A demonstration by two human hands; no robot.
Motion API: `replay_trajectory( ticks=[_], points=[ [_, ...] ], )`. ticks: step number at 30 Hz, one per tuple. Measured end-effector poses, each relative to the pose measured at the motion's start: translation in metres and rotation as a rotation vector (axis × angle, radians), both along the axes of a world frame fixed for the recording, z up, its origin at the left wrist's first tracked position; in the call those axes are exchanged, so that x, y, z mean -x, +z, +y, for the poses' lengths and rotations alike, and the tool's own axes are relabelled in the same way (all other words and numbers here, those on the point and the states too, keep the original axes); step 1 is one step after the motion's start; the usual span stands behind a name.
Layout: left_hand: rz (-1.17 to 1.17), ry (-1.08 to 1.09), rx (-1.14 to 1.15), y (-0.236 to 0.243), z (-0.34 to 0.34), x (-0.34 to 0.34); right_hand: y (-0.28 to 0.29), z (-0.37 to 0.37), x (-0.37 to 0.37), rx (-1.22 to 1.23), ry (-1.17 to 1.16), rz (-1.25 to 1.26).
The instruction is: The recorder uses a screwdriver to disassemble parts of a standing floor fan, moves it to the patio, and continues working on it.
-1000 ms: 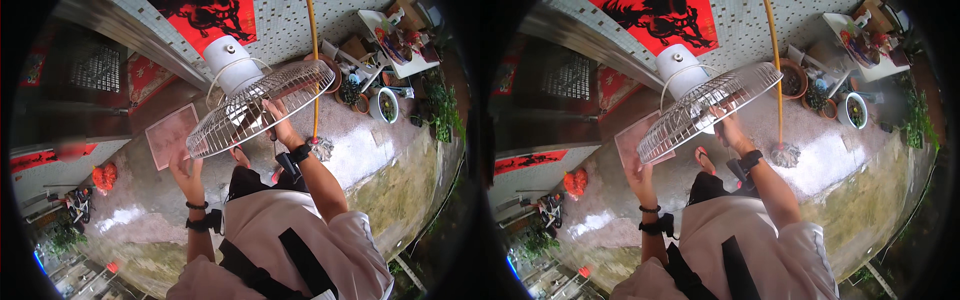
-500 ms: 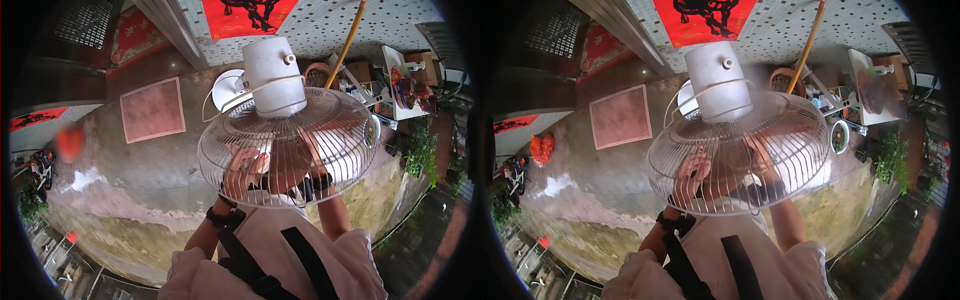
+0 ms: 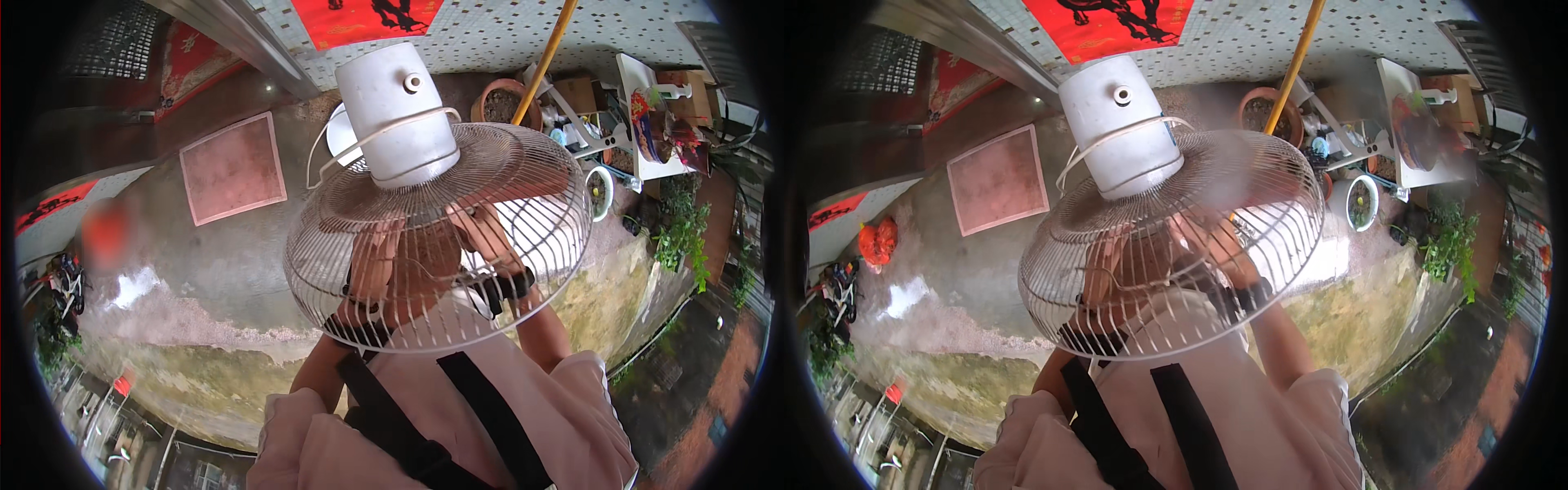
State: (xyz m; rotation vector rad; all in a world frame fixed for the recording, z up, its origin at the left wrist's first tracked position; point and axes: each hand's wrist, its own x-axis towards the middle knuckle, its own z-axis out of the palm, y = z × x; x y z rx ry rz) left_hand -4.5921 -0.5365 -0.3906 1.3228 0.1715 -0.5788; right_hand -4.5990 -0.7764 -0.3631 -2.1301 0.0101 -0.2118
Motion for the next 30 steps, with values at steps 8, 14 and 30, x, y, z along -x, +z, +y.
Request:
replay_trajectory(
  ticks=[8, 14, 30],
  points=[
    [0.057, 0.169, 0.201, 0.010, -0.017, -0.004, 0.013, -0.028, -0.012, -0.107, 0.032, 0.048],
    [0.089, 0.241, 0.326, 0.008, -0.022, -0.008, 0.005, -0.022, -0.020, -0.104, 0.084, 0.024],
    [0.109, 0.302, 0.525, 0.008, -0.035, -0.032, 0.002, 0.003, -0.031, 0.184, 0.197, -0.100]
  ],
)
